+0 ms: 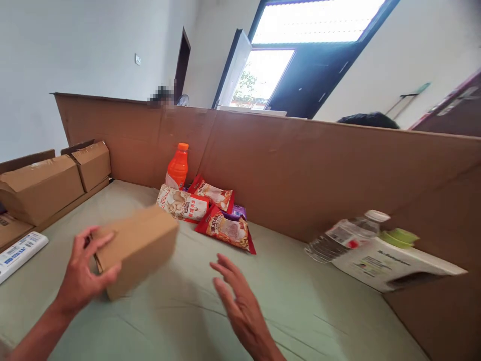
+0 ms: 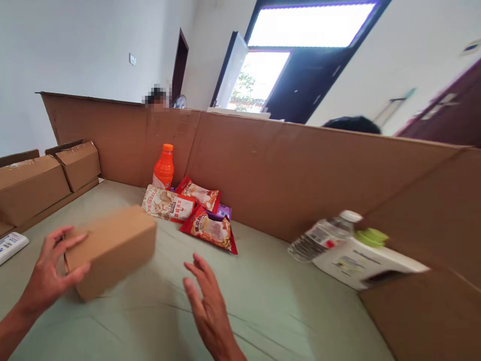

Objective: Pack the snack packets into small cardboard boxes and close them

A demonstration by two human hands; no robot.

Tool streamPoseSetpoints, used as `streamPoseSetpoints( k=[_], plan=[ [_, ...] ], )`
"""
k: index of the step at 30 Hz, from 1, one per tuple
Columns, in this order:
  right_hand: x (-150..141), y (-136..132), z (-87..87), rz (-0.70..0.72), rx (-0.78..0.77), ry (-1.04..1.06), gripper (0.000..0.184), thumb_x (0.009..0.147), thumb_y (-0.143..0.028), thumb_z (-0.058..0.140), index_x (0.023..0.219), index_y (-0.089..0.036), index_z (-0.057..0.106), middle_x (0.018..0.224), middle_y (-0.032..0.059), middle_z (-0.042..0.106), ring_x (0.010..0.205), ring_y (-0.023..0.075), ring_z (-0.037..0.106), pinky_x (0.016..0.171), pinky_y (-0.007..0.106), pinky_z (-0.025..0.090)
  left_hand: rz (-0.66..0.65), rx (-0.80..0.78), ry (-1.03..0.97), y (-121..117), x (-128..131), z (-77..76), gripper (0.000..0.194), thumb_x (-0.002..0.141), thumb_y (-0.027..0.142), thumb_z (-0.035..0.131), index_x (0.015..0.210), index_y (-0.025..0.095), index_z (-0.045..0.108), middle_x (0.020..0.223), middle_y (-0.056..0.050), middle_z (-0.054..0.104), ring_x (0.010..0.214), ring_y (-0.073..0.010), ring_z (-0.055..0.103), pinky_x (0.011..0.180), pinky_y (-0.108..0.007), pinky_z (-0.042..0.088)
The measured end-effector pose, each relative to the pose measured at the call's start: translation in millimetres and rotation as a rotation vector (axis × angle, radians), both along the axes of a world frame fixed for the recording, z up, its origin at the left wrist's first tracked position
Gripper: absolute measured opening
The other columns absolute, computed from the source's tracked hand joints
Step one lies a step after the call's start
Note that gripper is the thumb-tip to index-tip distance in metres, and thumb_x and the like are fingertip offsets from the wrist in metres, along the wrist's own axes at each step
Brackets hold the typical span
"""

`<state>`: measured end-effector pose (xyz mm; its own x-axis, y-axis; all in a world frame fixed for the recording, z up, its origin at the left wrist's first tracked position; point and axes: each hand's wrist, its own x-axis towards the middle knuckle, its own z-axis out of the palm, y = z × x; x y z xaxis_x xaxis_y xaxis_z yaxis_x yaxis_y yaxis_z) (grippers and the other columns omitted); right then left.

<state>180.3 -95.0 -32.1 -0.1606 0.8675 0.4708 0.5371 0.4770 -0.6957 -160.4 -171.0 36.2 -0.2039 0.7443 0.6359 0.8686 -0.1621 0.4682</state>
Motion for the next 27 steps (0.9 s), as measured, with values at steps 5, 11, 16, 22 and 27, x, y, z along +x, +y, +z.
streamPoseSetpoints(
  k=[5,11,16,22,27],
  plan=[
    [-45.1,-1.6,-52.1,0.213,0.063,-0.185,0.03,0.095,-0.036,0.055,0.117,-0.026,0.073,0.143,0.0127,0.061,0.123,0.0279,0.064,0.096,0.044,0.058,0.383,0.113,0.004,96.3,-52.9,3.8,0.055,0.077,0.045,0.069,0.12,0.01,0.068,0.146,-0.024,0.039,0.136,-0.0427,0.043,0.118,-0.057,0.03],
    [-46.5,-11.7,-88.8,0.2,0.198,-0.242,0.028,0.095,-0.029,0.051,0.113,-0.024,0.071,0.145,0.0153,0.058,0.124,0.031,0.062,0.093,0.047,0.058,0.504,0.032,-0.054,210.1,-95.6,11.6,0.059,0.078,0.04,0.072,0.13,0.013,0.064,0.156,-0.024,0.031,0.145,-0.0437,0.033,0.12,-0.054,0.026],
    [-45.1,-9.4,-84.9,0.199,0.135,-0.232,0.025,0.098,-0.03,0.049,0.104,-0.025,0.072,0.139,0.0138,0.063,0.119,0.0301,0.064,0.092,0.047,0.057,0.577,-0.045,-0.076,245.7,-112.2,13.2,0.071,0.081,0.039,0.071,0.145,0.016,0.051,0.164,-0.023,0.019,0.15,-0.0464,0.021,0.119,-0.058,0.023],
    [-42.9,-7.4,-62.9,0.26,0.106,-0.245,0.021,0.094,-0.022,0.054,0.105,-0.025,0.072,0.137,0.0133,0.064,0.118,0.0283,0.066,0.092,0.045,0.057,0.61,-0.15,-0.053,209.3,-83.3,-20.2,0.101,0.081,0.042,0.067,0.159,0.008,0.013,0.166,-0.03,0.003,0.153,-0.0438,0.018,0.12,-0.058,0.024],
    [-52.8,-13.4,-29.6,0.233,-0.019,-0.244,0.024,0.084,-0.015,0.062,0.104,-0.023,0.072,0.137,0.0112,0.065,0.121,0.026,0.062,0.1,0.044,0.051,0.238,-0.397,0.047,146.0,-31.7,-46.7,0.071,0.078,0.046,0.055,0.138,0.008,0.053,0.149,-0.026,0.051,0.139,-0.045,0.046,0.112,-0.058,0.037]
  ],
)
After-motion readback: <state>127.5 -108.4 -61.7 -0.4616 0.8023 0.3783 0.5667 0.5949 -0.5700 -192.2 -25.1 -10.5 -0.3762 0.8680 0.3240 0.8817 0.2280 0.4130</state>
